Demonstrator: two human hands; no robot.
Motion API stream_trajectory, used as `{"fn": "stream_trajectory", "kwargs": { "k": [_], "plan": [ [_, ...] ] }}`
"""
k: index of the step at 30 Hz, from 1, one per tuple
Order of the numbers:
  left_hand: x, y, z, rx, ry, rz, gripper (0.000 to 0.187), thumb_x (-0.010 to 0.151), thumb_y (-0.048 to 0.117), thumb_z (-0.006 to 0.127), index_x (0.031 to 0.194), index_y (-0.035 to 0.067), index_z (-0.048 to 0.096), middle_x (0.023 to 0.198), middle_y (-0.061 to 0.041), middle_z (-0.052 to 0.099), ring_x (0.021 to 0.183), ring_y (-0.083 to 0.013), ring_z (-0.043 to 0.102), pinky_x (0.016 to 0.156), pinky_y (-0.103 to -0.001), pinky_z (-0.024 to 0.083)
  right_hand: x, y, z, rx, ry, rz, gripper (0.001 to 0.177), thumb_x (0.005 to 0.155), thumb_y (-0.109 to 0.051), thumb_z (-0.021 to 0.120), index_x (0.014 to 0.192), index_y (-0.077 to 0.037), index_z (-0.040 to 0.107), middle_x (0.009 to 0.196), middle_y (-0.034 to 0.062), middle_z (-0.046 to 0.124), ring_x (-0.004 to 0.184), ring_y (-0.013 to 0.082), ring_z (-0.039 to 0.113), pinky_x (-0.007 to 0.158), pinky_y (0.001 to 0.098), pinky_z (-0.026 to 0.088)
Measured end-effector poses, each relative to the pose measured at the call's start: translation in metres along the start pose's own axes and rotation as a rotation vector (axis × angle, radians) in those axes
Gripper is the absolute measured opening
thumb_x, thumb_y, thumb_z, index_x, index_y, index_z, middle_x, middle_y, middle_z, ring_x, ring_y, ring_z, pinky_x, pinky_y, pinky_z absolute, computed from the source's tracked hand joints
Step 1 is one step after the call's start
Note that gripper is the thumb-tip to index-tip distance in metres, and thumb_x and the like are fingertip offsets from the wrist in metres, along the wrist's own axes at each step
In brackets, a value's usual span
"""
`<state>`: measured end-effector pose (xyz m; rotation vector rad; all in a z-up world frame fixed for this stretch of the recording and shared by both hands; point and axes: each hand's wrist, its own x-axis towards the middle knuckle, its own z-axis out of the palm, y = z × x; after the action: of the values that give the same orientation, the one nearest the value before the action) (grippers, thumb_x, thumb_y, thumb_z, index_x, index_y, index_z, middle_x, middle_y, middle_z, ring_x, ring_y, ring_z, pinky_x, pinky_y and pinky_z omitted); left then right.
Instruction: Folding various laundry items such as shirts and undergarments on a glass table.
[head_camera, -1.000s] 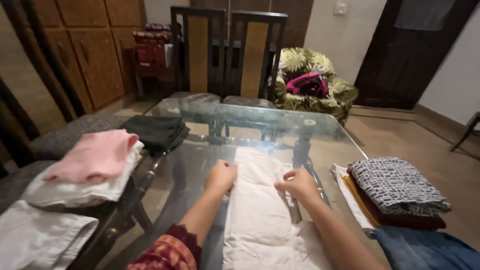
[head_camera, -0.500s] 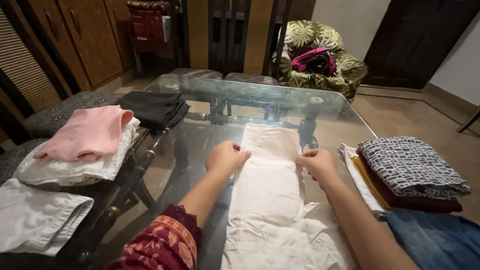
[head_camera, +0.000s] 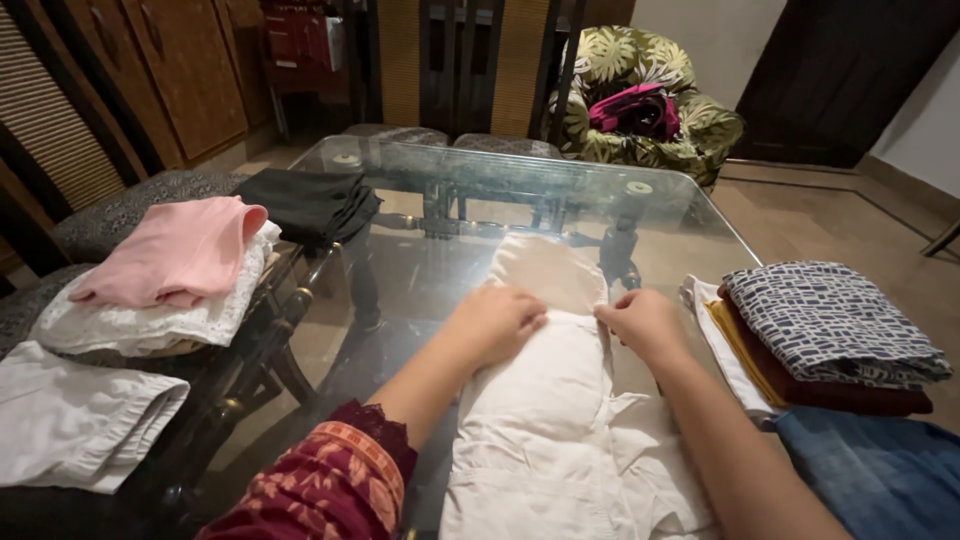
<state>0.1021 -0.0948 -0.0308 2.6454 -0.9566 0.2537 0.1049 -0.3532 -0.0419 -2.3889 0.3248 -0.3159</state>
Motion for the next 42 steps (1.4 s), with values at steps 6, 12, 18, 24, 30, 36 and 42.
{"fn": "stream_trajectory", "kwargs": {
  "k": [6,12,18,24,30,36,42],
  "plan": [
    [-0.004,0.002,0.0,0.006,-0.095,-0.138,0.08,0.09,0.073,0.039,0.153,0.023,0.042,0.162,-0.012,0.033,0.153,-0.0311,0.023,0.117,-0.068,0.012,-0.003,-0.008,-0.019,0.093,-0.202,0.106,0.048,0.079,-0.051,0.079,0.076,-0.004,0.076,0.06,0.0034,0.063,0.047,0.0137,0.055,0.045,0.0304,0.041],
    [-0.005,0.016,-0.01,0.097,-0.149,-0.174,0.085,0.089,0.076,0.037,0.155,0.023,0.04,0.164,-0.014,0.032,0.154,-0.0321,0.023,0.118,-0.074,0.003,-0.022,-0.032,-0.055,0.206,-0.797,0.269,0.048,0.081,-0.046,0.085,0.065,-0.008,0.058,0.055,-0.0025,0.049,0.041,0.0074,0.035,0.037,0.0254,0.023],
    [-0.002,0.018,0.003,0.096,-0.122,-0.18,0.09,0.089,0.08,0.035,0.156,0.021,0.039,0.163,-0.017,0.03,0.153,-0.0353,0.023,0.116,-0.073,0.002,-0.025,-0.028,-0.064,0.216,-0.905,0.287,0.043,0.086,-0.035,0.084,0.067,-0.008,0.057,0.054,-0.003,0.047,0.04,0.0062,0.032,0.036,0.0243,0.021],
    [-0.008,0.03,-0.008,0.149,-0.145,-0.178,0.093,0.089,0.08,0.034,0.157,0.017,0.036,0.164,-0.015,0.03,0.153,-0.0342,0.023,0.118,-0.073,-0.001,-0.039,-0.018,-0.071,0.188,-1.044,0.244,0.04,0.087,-0.039,0.081,0.071,-0.005,0.065,0.053,-0.0012,0.049,0.04,0.0073,0.034,0.037,0.0246,0.023],
    [-0.001,0.038,0.008,0.121,-0.164,-0.09,0.094,0.094,0.078,0.03,0.158,0.01,0.033,0.165,-0.014,0.031,0.155,-0.0311,0.025,0.12,-0.07,0.001,-0.081,-0.051,-0.084,-0.162,-0.863,0.161,0.038,0.082,-0.045,0.082,0.086,-0.008,0.078,0.055,-0.0018,0.046,0.045,0.0099,0.041,0.042,0.0291,0.029],
    [-0.014,0.047,-0.003,0.11,-0.173,-0.121,0.089,0.092,0.077,0.031,0.159,0.018,0.031,0.166,-0.016,0.024,0.154,-0.0318,0.02,0.119,-0.07,0.0,-0.107,-0.02,-0.097,-0.181,-0.545,0.198,0.064,0.089,-0.063,0.067,0.107,-0.003,0.078,0.074,0.0027,0.064,0.063,0.0126,0.06,0.055,0.0284,0.048],
    [0.008,0.029,0.032,0.034,-0.118,0.081,0.084,0.095,0.07,0.027,0.158,0.016,0.037,0.167,-0.012,0.033,0.156,-0.0298,0.027,0.121,-0.071,0.009,-0.149,-0.018,-0.117,0.098,-0.543,0.198,0.056,0.082,-0.046,0.08,0.13,-0.021,0.065,0.097,0.0072,0.072,0.073,0.0151,0.063,0.061,0.0303,0.051]
  ]
}}
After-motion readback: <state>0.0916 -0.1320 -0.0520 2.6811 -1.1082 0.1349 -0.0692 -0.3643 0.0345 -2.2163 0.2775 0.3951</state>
